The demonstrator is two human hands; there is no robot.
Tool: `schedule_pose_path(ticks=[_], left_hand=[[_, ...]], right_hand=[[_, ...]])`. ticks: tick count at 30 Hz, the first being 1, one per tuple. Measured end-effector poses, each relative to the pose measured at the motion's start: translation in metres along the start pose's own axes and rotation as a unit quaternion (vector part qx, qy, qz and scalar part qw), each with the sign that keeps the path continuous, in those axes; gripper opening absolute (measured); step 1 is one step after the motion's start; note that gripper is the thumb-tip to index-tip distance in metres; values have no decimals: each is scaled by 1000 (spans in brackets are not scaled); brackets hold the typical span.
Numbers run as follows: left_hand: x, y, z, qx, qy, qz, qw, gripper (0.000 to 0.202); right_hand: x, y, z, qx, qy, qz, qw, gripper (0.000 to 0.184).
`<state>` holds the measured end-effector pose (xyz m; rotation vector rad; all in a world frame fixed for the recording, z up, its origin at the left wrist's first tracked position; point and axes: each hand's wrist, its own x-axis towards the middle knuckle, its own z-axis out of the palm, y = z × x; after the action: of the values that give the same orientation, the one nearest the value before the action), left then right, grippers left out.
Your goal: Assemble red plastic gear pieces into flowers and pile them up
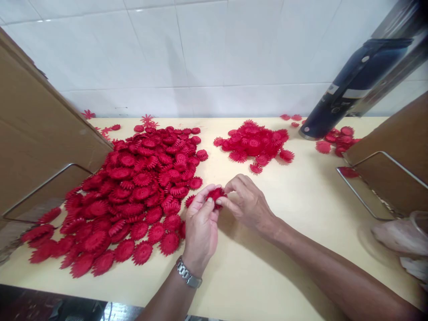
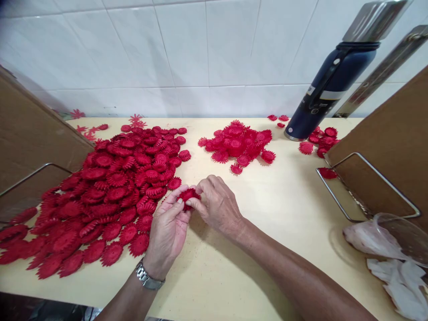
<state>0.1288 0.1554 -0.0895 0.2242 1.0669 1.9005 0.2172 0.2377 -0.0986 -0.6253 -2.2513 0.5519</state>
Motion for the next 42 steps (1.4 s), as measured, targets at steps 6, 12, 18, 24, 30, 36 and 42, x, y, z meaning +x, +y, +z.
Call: schedule_pose_path(ticks=[6,12,18,24,30,36,42], left_hand=[[-3,0,2,21,-9,-18,1000,26],[-2,-1,1,19,9,-18,1000,26],[-3,-1,-1,17,21,-23,999,25],[3,1,-2,30,36,-17,999,25],[6,5,-6,-2,71,-2,998,23],[2,3,-1,11,43,-4,999,20],[-3,0,2,12,18,-34,999,28]], right_hand=[[-2,-4,3,14,-45,-6,999,15],[-4,-9,6,-1,-48,1,999,12],[-4,-3,6,-4,-37,-25,999,16],[-1,-6,2,85,-24,32,996,12],[13,30,-24,-25,57,147,987,13],[19,43,-42,-178,71,35,981,8],[9,-4,-9,74,-108,41,991,17]])
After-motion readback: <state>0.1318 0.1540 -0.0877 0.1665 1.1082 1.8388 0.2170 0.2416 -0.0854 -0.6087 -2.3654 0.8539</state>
